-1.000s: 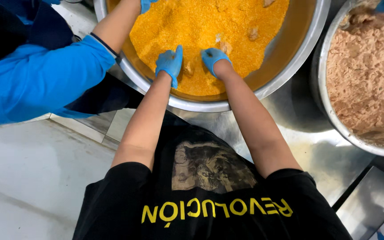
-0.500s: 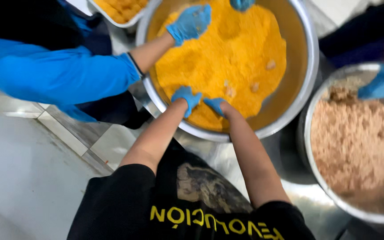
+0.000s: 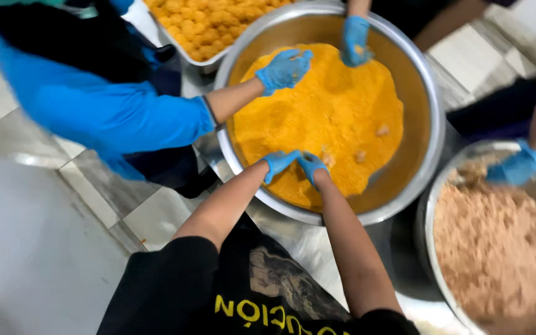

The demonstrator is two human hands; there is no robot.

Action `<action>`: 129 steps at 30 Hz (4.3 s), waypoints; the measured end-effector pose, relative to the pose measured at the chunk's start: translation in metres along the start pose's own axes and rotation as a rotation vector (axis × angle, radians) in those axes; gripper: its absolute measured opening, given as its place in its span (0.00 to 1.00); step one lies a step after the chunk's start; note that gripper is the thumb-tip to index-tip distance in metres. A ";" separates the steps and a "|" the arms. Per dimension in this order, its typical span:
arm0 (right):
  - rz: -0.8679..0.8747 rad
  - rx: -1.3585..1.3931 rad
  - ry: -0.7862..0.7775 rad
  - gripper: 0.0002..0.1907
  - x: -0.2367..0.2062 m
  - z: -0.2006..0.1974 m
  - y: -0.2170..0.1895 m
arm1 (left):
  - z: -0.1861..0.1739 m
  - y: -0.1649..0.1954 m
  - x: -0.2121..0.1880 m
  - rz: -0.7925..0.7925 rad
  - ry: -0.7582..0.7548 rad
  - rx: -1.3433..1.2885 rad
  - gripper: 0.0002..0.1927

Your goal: The person coats round filling balls in an orange crumb mixture in a large metal bowl, rolling each ball between their gloved hands to cover it, then places the coated balls onto a tray holding other finished balls.

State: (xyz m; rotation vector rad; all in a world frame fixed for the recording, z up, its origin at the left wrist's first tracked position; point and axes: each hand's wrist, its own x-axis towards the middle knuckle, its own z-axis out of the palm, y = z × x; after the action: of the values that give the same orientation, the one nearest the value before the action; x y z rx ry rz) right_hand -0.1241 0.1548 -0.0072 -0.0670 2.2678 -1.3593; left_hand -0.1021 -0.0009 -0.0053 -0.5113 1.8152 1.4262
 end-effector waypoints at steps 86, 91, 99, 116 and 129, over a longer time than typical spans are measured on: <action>-0.112 1.596 -0.079 0.22 -0.031 -0.107 0.081 | 0.010 -0.037 -0.067 0.553 0.388 0.970 0.29; -0.297 1.724 -0.079 0.20 -0.036 -0.112 0.083 | 0.016 -0.031 -0.074 0.518 0.388 0.971 0.27; -0.122 1.714 -0.034 0.22 -0.039 -0.110 0.098 | 0.020 -0.044 -0.074 0.673 0.450 0.852 0.21; -0.179 1.660 0.329 0.21 -0.046 -0.101 0.117 | 0.027 -0.036 -0.088 0.678 0.499 0.823 0.18; -0.061 1.582 0.146 0.25 -0.037 -0.105 0.100 | 0.027 -0.029 -0.085 0.636 0.488 0.843 0.20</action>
State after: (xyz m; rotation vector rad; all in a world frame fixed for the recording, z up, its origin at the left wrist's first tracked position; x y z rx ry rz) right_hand -0.1162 0.3013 -0.0369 0.4881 0.7114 -2.7667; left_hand -0.0195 0.0039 0.0385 0.2061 2.9079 0.7578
